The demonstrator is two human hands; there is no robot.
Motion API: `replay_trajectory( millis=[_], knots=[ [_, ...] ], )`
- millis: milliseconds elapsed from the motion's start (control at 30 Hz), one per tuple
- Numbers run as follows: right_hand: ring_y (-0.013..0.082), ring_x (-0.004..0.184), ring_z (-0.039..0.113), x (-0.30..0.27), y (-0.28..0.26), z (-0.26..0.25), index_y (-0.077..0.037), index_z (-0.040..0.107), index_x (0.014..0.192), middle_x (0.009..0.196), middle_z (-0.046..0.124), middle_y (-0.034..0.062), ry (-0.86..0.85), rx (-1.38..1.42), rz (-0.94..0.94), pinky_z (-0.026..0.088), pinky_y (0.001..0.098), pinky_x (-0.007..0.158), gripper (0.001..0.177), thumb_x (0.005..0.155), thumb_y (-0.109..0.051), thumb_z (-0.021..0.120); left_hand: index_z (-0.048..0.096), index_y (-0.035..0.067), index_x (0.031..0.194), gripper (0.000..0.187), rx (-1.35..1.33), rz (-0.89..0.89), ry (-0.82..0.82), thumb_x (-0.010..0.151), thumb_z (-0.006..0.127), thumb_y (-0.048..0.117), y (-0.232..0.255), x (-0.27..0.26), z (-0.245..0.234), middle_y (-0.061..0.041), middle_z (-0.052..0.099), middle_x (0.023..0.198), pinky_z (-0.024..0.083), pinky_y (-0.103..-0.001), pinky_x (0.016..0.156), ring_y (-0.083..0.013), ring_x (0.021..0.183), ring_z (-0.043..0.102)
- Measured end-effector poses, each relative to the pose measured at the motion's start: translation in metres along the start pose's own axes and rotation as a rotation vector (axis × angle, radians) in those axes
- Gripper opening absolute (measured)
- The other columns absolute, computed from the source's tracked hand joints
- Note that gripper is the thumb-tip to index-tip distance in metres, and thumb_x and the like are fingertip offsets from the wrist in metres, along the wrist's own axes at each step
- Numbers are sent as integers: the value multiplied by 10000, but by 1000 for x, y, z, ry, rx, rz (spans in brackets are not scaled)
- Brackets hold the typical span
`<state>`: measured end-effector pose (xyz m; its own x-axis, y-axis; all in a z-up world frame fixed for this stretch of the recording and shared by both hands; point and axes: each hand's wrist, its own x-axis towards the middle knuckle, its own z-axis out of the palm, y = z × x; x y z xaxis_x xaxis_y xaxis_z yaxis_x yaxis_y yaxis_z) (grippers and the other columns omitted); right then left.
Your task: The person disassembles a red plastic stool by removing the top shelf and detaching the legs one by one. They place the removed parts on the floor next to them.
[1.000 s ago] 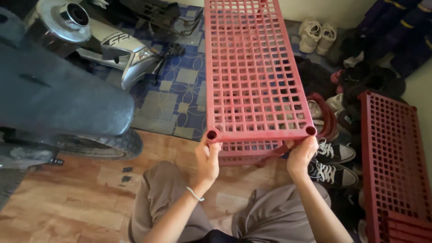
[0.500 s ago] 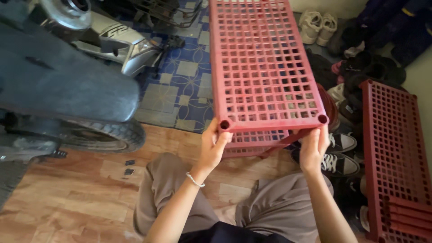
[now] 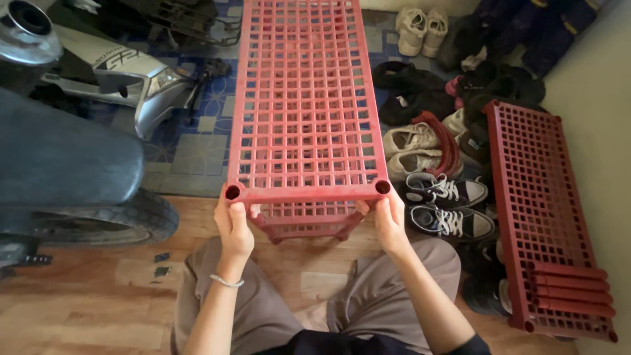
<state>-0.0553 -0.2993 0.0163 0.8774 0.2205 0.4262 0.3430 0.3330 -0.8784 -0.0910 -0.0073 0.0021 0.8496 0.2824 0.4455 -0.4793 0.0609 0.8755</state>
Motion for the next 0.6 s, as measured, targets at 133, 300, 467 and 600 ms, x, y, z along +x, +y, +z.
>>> replay_trajectory(
  millis=[133, 300, 467, 600],
  knots=[
    [92, 749, 443, -5, 13, 2, -31, 497, 1107, 820, 497, 8, 112, 84, -69, 377, 265, 686, 469, 1114, -500, 490, 541, 6, 1212, 567, -17, 36, 46, 1084, 502, 557, -12, -2, 10, -13, 568, 884, 432, -248, 622, -83, 713, 505],
    [82, 670, 441, -3, 26, 7, -9, 522, 1085, 813, 521, 19, 218, 87, -122, 360, 246, 613, 522, 1076, -531, 509, 533, -15, 1274, 637, -28, 81, 83, 1070, 495, 588, -16, 0, 12, -14, 569, 900, 411, -233, 612, -73, 690, 489],
    [90, 702, 444, 0, 16, 3, -9, 534, 1135, 822, 522, 10, 182, 101, -73, 350, 237, 634, 516, 1088, -522, 511, 486, -18, 1382, 562, 264, 180, 239, 1141, 503, 490, 20, -3, 39, -92, 550, 1189, 417, -353, 974, -188, 1100, 534],
    [122, 830, 534, -6, 4, -9, -11, 553, 1165, 943, 580, 23, 63, -185, -85, 446, 249, 747, 507, 1132, -509, 463, 393, -2, 1435, 488, 696, 437, 362, 1111, 600, 299, 80, -16, 74, -214, 407, 1472, 282, -456, 1235, -309, 1436, 376]
  ],
)
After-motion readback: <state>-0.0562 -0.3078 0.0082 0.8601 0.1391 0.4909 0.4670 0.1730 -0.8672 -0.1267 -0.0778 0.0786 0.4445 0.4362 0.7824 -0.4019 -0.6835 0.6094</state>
